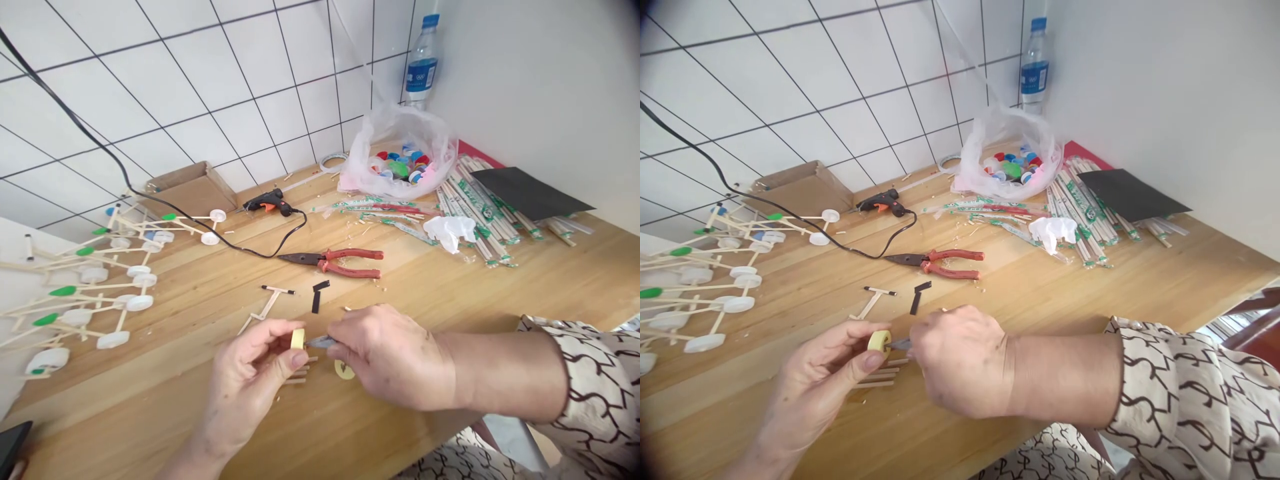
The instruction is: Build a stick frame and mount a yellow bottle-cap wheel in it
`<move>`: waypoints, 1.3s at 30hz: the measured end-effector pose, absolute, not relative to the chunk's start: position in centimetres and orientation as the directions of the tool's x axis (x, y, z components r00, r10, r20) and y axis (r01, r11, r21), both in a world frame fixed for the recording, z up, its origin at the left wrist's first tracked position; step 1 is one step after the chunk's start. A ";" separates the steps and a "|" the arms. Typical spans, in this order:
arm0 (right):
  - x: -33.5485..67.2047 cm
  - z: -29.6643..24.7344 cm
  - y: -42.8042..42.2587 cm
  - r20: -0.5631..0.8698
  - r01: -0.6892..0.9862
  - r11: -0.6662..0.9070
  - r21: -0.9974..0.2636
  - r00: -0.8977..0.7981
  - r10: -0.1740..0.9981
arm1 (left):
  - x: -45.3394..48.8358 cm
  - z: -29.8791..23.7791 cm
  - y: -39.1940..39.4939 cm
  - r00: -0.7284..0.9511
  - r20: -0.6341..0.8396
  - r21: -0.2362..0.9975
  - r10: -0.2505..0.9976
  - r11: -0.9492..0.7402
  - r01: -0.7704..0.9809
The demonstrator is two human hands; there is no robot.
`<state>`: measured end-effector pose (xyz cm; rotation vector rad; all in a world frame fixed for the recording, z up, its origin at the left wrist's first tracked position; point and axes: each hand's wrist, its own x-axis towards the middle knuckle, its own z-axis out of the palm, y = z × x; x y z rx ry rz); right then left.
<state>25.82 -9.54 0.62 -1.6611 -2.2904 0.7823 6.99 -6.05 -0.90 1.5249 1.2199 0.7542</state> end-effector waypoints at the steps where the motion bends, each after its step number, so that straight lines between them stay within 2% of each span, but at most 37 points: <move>1: 25.8 0.9 -9.3 -0.219 0.777 0.112 -0.620 -0.308 0.926 | 7.1 -0.8 -6.2 0.293 -0.109 0.946 0.950 0.009 0.323; 3: 25.8 1.3 -8.8 -0.316 0.651 -0.035 -0.758 -0.319 0.894 | 7.2 -0.5 -6.4 0.286 -0.097 0.947 0.953 0.000 0.322; 5: 25.8 1.3 -8.6 -0.330 0.603 -0.063 -0.795 -0.343 0.880 | 7.3 -0.4 -6.4 0.284 -0.086 0.944 0.955 -0.013 0.329; 7: 25.8 1.1 -8.8 -0.282 0.696 0.023 -0.717 -0.321 0.904 | 7.3 -0.3 -6.4 0.286 -0.083 0.939 0.955 -0.021 0.343; 9: 25.7 0.7 -9.3 -0.171 0.812 0.205 -0.546 -0.348 0.922 | 7.4 -0.3 -6.4 0.297 -0.090 0.935 0.951 -0.022 0.354; 11: 25.7 0.4 -9.8 -0.062 0.834 0.390 -0.390 -0.446 0.893 | 7.5 -0.3 -6.3 0.306 -0.086 0.934 0.948 -0.030 0.357; 12: 25.7 0.3 -9.9 -0.030 0.826 0.435 -0.358 -0.475 0.879 | 7.5 -0.3 -6.4 0.309 -0.077 0.932 0.948 -0.042 0.361; 14: 25.8 0.3 -9.9 -0.043 0.824 0.379 -0.421 -0.435 0.899 | 7.5 -0.3 -6.5 0.310 -0.050 0.927 0.949 -0.071 0.368; 16: 25.7 0.6 -9.6 -0.172 0.775 0.175 -0.607 -0.343 0.923 | 7.5 -0.4 -6.7 0.312 -0.018 0.921 0.950 -0.105 0.374; 18: 25.8 0.9 -9.0 -0.297 0.636 -0.022 -0.771 -0.329 0.896 | 7.4 -0.5 -6.8 0.315 0.015 0.918 0.949 -0.137 0.371; 21: 26.0 1.3 -8.2 -0.340 0.432 -0.154 -0.888 -0.394 0.854 | 7.0 -0.7 -6.7 0.329 0.073 0.913 0.941 -0.196 0.358; 26: 26.9 1.4 -7.4 -0.380 0.373 -0.215 -0.903 -0.456 0.805 | 6.4 -1.0 -5.8 0.460 0.156 0.871 0.874 -0.341 0.352; 30: 27.0 1.4 -7.3 -0.397 0.362 -0.237 -0.902 -0.475 0.785 | 6.3 -0.9 -5.5 0.474 0.134 0.878 0.870 -0.326 0.351; 35: 26.2 1.4 -8.0 -0.258 0.451 -0.057 -0.891 -0.399 0.880 | 6.0 -0.8 -5.6 0.471 0.123 0.878 0.874 -0.317 0.359; 37: 26.1 1.3 -8.2 -0.296 0.431 -0.098 -0.897 -0.422 0.857 | 5.8 -0.9 -5.6 0.498 0.167 0.838 0.851 -0.389 0.384; 39: 26.2 1.1 -8.2 -0.368 0.361 -0.209 -0.909 -0.458 0.810 | 5.6 -0.9 -5.7 0.543 0.213 0.788 0.812 -0.471 0.395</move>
